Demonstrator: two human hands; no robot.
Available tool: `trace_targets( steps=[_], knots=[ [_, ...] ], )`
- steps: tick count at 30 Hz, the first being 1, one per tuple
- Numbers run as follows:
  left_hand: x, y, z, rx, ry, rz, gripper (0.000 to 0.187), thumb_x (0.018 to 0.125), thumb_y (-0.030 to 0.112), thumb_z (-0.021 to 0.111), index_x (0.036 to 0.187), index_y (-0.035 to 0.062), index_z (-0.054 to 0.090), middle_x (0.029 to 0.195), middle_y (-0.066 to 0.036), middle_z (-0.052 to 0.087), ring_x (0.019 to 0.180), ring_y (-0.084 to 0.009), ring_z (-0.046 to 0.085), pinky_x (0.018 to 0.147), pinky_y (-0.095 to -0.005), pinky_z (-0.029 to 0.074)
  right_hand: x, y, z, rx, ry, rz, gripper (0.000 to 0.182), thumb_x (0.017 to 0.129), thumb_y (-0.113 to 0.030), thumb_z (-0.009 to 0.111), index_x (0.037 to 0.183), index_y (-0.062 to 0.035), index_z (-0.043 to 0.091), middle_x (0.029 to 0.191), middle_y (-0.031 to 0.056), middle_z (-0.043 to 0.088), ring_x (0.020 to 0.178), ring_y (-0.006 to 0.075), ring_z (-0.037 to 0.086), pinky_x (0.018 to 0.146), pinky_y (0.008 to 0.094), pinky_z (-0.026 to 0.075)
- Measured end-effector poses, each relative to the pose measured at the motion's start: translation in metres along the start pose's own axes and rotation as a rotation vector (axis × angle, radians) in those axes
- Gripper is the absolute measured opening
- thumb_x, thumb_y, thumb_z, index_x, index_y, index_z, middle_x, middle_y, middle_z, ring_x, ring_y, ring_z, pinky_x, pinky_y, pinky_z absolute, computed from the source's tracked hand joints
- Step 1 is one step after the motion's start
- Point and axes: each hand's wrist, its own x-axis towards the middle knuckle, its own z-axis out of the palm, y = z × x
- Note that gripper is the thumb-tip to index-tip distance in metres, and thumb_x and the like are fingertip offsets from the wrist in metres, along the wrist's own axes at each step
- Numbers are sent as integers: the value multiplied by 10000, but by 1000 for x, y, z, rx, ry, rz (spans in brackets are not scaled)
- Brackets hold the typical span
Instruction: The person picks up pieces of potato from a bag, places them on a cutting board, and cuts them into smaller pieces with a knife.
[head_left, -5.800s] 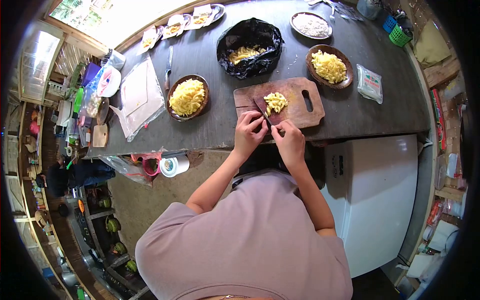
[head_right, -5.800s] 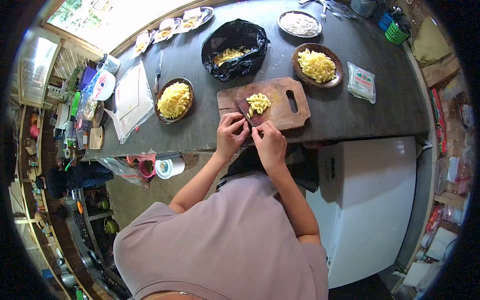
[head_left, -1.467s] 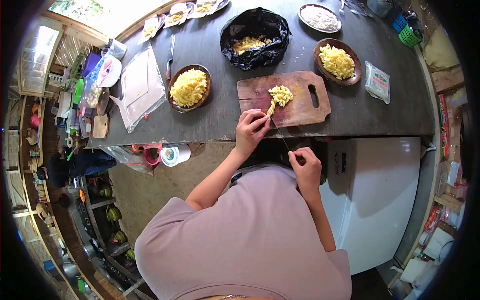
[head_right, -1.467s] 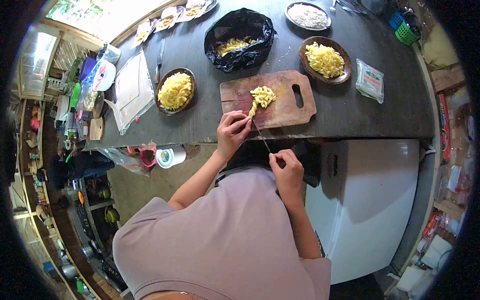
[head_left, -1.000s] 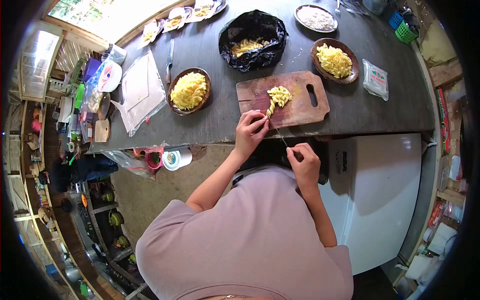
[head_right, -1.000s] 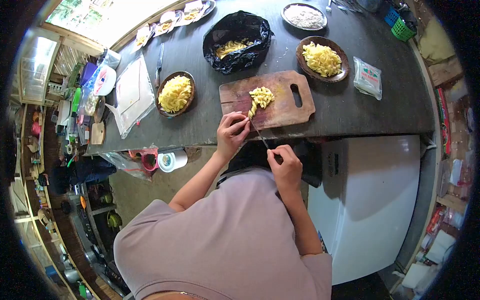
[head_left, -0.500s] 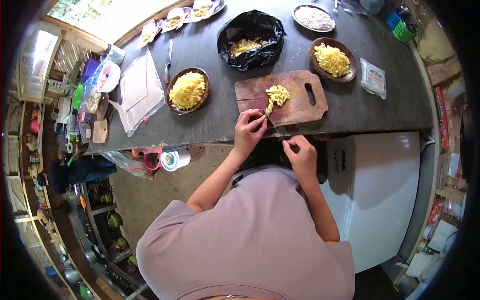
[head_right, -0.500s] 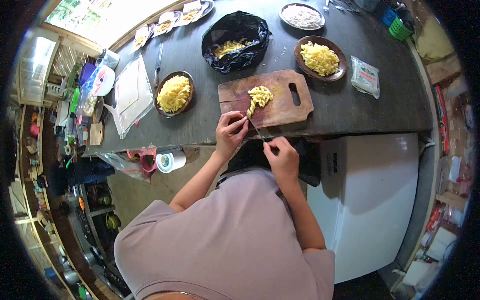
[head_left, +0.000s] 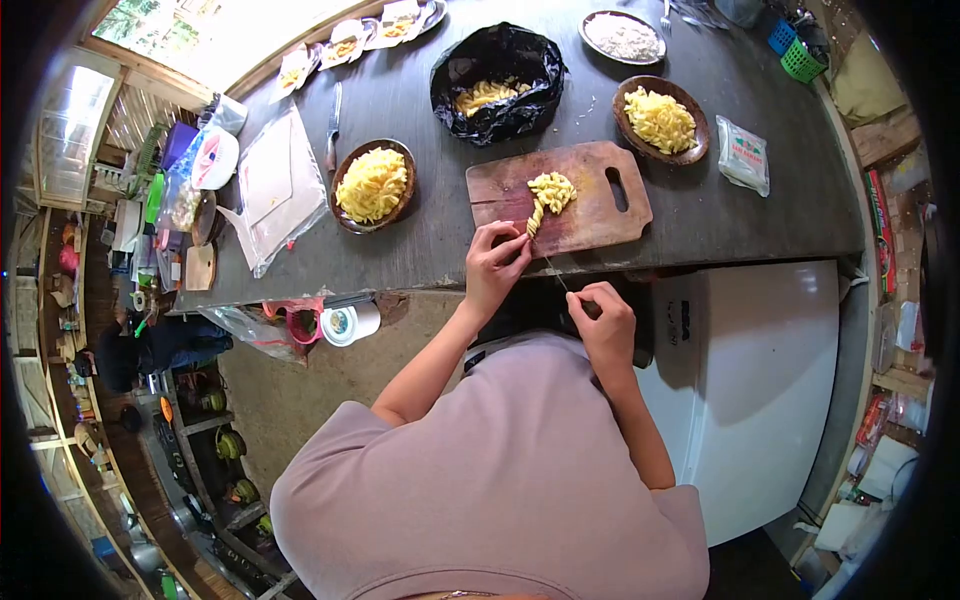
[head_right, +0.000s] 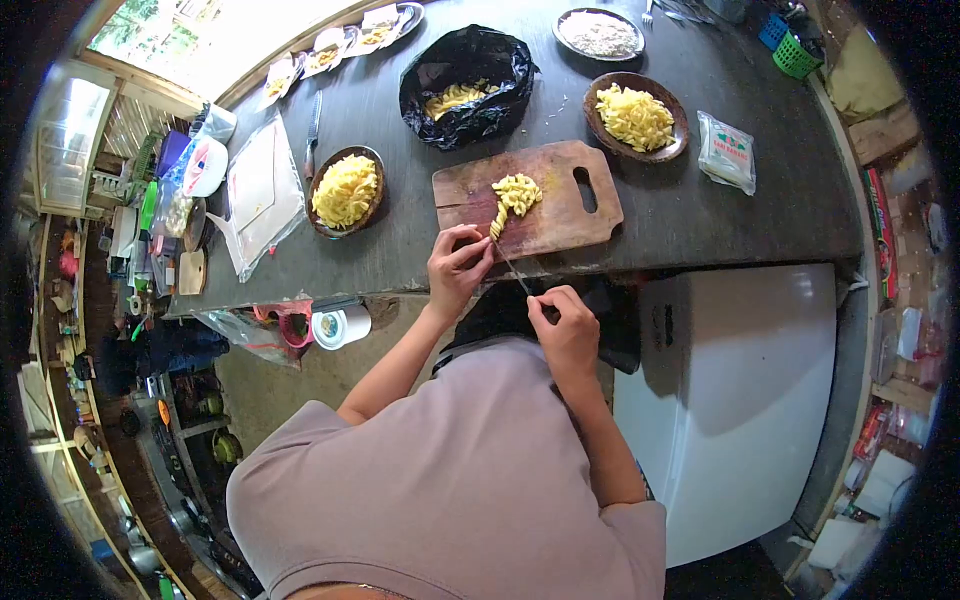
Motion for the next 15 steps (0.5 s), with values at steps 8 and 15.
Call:
trace_targets(
  steps=[8,15],
  knots=[
    [-1,-3,-1,-15,-24,25,181,802,-19,859,973,33,826,1017,-91,720,1112,-302,719,959,-420,586,35,-2,21,47,-68,-2,167,927,-177,801,910,-23,740,950,118,740,863,350,738,763,428,569],
    [-2,-3,-1,-35,-11,-8,183,803,-16,864,973,41,832,999,-87,721,1091,-309,729,964,-422,587,16,2,9,36,-77,21,165,928,-169,799,905,-18,736,961,119,741,853,352,733,758,418,568]
  ],
)
